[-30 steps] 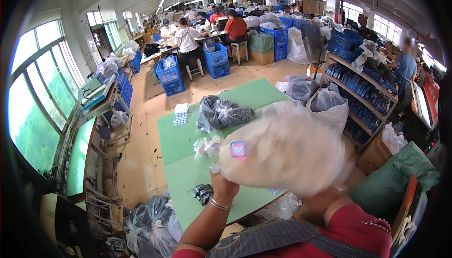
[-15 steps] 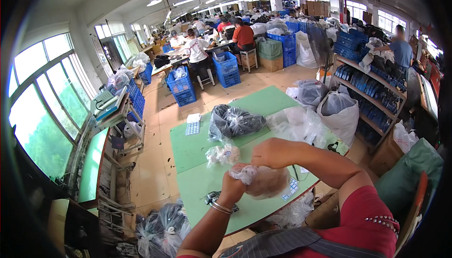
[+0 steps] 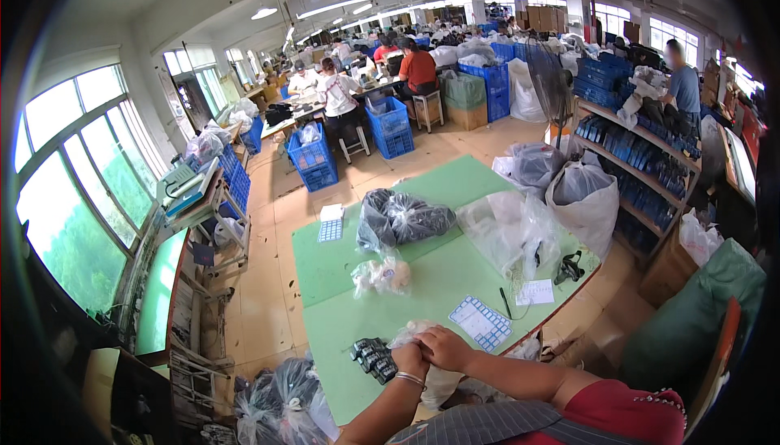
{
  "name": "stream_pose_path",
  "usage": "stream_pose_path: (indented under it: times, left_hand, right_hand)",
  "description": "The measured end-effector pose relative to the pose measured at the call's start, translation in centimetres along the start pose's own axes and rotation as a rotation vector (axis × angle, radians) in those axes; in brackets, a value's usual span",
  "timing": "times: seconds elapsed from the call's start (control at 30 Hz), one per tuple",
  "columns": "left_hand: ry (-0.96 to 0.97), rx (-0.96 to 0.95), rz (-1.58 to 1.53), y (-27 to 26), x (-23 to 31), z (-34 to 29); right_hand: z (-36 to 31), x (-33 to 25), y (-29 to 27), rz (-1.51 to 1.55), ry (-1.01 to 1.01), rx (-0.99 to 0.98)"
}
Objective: Using a metal mold and a press machine to cut shapes from material and bagging them.
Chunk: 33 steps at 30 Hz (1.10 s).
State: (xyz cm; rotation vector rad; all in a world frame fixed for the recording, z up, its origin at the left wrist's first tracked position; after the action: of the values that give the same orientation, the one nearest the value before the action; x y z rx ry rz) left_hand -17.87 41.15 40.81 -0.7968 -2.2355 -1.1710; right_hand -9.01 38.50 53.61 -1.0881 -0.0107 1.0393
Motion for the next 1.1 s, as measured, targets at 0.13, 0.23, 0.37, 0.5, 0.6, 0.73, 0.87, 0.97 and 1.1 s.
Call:
stream_pose_path:
  times: [0.13, 0.23, 0.37, 0.5, 0.6, 0.73, 0.87, 0.97, 1.1]
  left_hand:
    - [0.035, -0.037, 0.029, -0.8, -2.1, 0.0]
    - [0.575, -0.194, 1.688, 1.1, -2.7, -2.6]
    - [0.477, -0.213, 0.706, -4.3, -6.0, 0.4]
    - [-0.003, -0.073, -0.161, -2.5, -7.0, -0.8]
    - [0.073, -0.156, -0.189, -2.2, -6.6, -0.8]
    - [0.139, -0.198, -0.077, -2.5, -6.5, -0.5]
    - [0.151, -0.141, 0.099, -1.4, -6.8, -2.2]
    - [0.109, -0.083, 0.396, -1.5, -6.9, -2.4]
    - [0.024, -0.122, 0.675, -1.7, -5.9, -2.4]
  right_hand:
    - [-0.8, 1.5, 0.0, 0.14, 0.1, -0.039]
    - [-2.8, 3.3, 1.3, 0.161, 0.227, -0.189]
    - [-4.7, 3.4, 3.7, 0.19, 0.135, -0.163]
    - [-4.9, 4.6, 3.3, 0.262, 0.132, -0.156]
    - [-4.8, 4.1, 3.4, 0.243, 0.138, -0.179]
    - [-4.5, 2.8, 3.3, 0.069, 0.131, -0.219]
    - [-5.9, 3.9, 2.1, 0.009, 0.232, -0.144]
    - [-6.4, 4.9, 0.8, 0.058, 0.332, -0.117]
    - [-7.3, 5.7, 0.6, 0.009, 0.395, -0.107]
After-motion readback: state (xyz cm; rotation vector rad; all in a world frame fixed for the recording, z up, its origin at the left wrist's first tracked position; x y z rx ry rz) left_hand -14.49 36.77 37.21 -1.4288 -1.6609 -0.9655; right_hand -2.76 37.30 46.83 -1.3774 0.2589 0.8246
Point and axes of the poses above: each hand's wrist, its own z-axis towards the middle knuckle, its own y-axis out of the palm, x = y × z, the point moved 9 cm from there along z, towards the middle knuckle, and after that the axes turned 3 degrees about -y, right-handed, at the moved point
